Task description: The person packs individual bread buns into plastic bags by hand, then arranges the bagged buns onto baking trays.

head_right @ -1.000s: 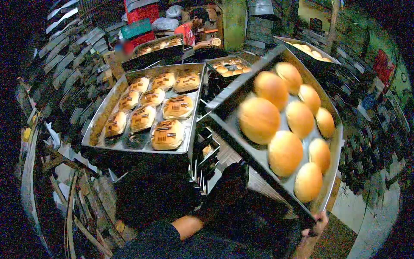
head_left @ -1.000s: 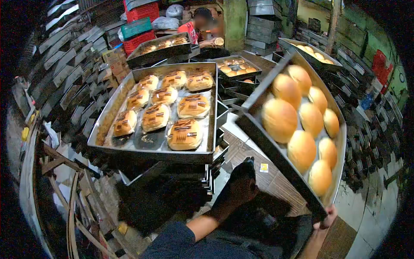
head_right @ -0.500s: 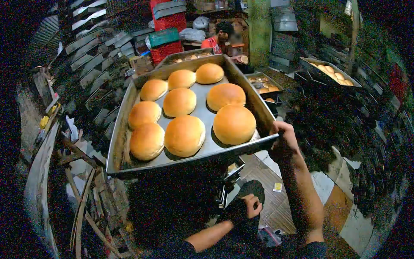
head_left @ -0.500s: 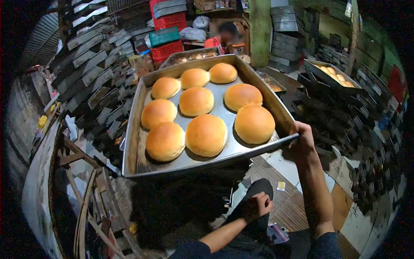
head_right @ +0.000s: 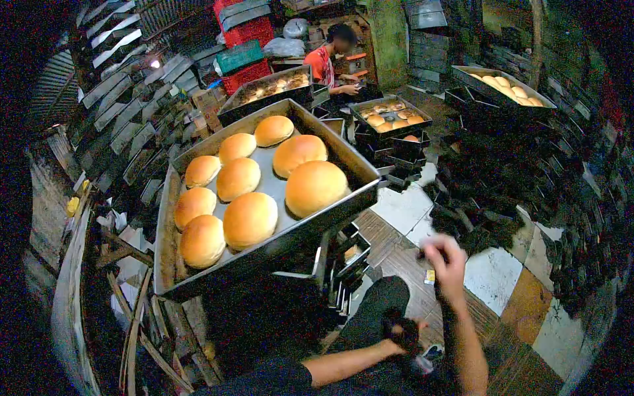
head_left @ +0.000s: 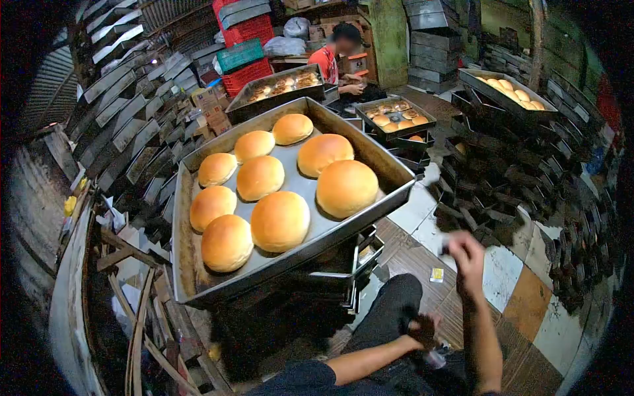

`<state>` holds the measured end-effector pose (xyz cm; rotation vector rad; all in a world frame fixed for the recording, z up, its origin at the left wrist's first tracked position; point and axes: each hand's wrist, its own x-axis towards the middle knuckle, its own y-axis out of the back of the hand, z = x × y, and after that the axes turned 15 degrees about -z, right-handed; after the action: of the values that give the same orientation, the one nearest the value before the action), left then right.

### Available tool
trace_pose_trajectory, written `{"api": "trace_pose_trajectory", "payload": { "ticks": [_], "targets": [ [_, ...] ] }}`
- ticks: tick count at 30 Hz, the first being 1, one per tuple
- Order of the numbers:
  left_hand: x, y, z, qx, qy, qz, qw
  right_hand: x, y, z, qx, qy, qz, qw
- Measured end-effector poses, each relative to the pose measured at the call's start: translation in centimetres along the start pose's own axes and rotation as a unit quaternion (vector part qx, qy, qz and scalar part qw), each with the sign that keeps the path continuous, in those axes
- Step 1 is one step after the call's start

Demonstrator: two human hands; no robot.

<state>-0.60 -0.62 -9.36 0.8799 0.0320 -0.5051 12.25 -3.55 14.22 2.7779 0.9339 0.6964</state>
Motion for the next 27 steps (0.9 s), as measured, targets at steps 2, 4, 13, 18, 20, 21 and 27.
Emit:
{"api": "trace_pose_trajectory", "payload": {
  "ticks": [2, 4, 13, 18, 20, 21, 27],
  "targets": [
    [-1.9, 1.3, 2.5, 0.018, 0.081, -0.202, 0.976, -8.7, 1.6, 7.0, -0.062, -0.163, -0.048, 0.983],
    [-2.7, 1.7, 2.3, -0.063, 0.013, -0.256, 0.964, -16.1, 2.7, 9.3, -0.214, -0.339, -0.216, 0.89],
    [-5.6, -3.9, 1.4, -0.067, 0.08, -0.155, 0.982, -25.3, 2.1, 10.0, -0.015, -0.291, -0.292, 0.911],
    [-11.9, -1.5, 5.6, -0.107, 0.173, -0.018, 0.979, -26.2, -1.0, 12.7, -0.021, -0.179, -0.384, 0.905],
    [-14.3, -2.7, 6.0, -0.098, 0.169, 0.077, 0.978, -25.2, -1.9, 11.8, -0.016, -0.156, -0.436, 0.886],
    [-15.4, -3.7, 5.6, -0.103, 0.17, 0.085, 0.976, -24.9, -2.6, 11.2, -0.007, -0.135, -0.477, 0.868],
    [-18.9, -5.1, 5.1, -0.102, 0.279, 0.225, 0.928, -24.5, -7.8, 9.1, -0.102, -0.102, -0.494, 0.857]
  ]
}}
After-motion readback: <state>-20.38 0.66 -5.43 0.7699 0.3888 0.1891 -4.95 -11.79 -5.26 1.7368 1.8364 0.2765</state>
